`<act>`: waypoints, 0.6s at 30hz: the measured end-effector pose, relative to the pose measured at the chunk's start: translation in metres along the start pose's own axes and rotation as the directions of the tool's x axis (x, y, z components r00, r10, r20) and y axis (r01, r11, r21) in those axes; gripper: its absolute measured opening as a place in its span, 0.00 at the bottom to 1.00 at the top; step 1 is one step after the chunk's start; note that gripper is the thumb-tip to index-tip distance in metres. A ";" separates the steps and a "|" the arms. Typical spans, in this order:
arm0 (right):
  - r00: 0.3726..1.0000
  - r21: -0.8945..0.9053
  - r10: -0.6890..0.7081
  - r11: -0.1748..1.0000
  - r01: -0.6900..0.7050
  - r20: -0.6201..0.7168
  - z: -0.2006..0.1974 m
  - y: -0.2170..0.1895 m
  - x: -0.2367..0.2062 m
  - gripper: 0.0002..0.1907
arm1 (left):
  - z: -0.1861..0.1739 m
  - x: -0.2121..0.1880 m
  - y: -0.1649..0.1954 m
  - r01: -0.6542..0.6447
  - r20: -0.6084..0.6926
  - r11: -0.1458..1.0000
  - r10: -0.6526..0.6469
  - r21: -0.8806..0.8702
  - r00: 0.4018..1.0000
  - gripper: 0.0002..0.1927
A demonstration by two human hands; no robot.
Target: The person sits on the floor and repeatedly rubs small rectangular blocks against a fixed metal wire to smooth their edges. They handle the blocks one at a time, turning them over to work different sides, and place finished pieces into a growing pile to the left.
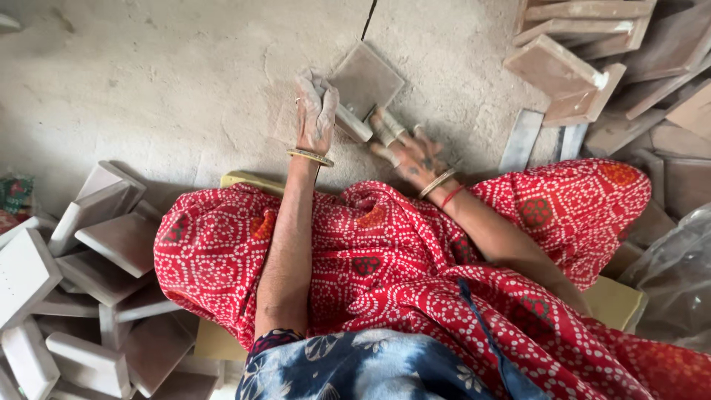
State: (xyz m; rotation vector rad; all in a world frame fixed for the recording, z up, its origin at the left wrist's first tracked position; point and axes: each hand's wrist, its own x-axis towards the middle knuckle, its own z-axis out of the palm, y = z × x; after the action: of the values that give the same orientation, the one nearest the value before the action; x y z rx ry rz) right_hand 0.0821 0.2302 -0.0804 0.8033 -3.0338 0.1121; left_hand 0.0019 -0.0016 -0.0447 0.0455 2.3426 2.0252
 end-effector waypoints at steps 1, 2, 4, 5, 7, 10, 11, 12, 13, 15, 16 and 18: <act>0.998 0.015 0.053 0.998 -0.054 0.021 -0.002 0.002 0.002 0.27 | 0.000 0.000 -0.001 -0.020 0.006 1.000 0.020 -0.008 1.000 0.10; 0.986 0.072 0.137 0.987 -0.144 0.095 -0.005 0.005 0.004 0.27 | 0.000 0.000 -0.002 -0.039 0.006 0.999 0.039 -0.019 0.999 0.10; 0.931 0.155 0.282 0.934 -0.321 0.232 -0.011 0.007 0.007 0.27 | 0.001 0.002 -0.005 -0.120 -0.014 0.990 0.121 0.069 0.993 0.10; 0.960 0.154 0.223 0.956 -0.249 0.166 -0.013 0.006 0.007 0.28 | 0.001 0.003 -0.007 -0.153 -0.012 0.982 0.155 0.113 0.988 0.10; 0.994 0.125 0.100 0.987 -0.104 0.032 -0.015 0.001 0.005 0.28 | 0.003 0.005 -0.011 -0.071 -0.019 0.996 0.072 0.058 0.997 0.12; 0.834 0.164 0.235 0.920 -0.357 0.499 -0.008 -0.011 -0.001 0.34 | 0.003 0.003 -0.018 -0.049 -0.016 0.996 0.050 0.068 0.999 0.11; 0.892 0.100 0.173 0.967 -0.234 0.418 -0.004 -0.014 -0.002 0.32 | 0.003 0.001 -0.021 -0.054 -0.011 0.994 0.056 0.091 0.998 0.11; 0.938 0.025 0.098 0.993 -0.113 0.332 0.001 -0.015 -0.003 0.34 | 0.004 -0.001 -0.023 -0.109 -0.047 0.980 0.118 0.166 0.992 0.16; 0.968 -0.061 0.015 0.998 0.001 0.250 0.007 -0.015 -0.002 0.40 | 0.007 -0.004 -0.025 -0.163 -0.072 0.957 0.185 0.241 0.980 0.21; 0.946 -0.027 0.141 0.990 -0.140 0.292 0.020 -0.012 0.000 0.32 | 0.012 -0.007 -0.028 -0.210 -0.117 0.930 0.255 0.302 0.960 0.34; 0.928 -0.014 0.200 0.978 -0.206 0.315 0.025 -0.009 0.000 0.29 | 0.015 -0.010 -0.029 -0.204 -0.149 0.935 0.255 0.289 0.955 0.41; 0.991 -0.366 0.060 0.930 -0.011 0.123 0.034 -0.003 -0.003 0.29 | 0.018 -0.011 -0.030 -0.146 -0.185 0.960 0.193 0.239 0.964 0.48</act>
State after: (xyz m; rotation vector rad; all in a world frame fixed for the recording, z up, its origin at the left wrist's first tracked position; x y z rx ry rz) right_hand 0.0874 0.2265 -0.1140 0.7470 -3.0426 -0.5119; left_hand 0.0143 0.0116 -0.0769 0.0486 2.7783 1.9079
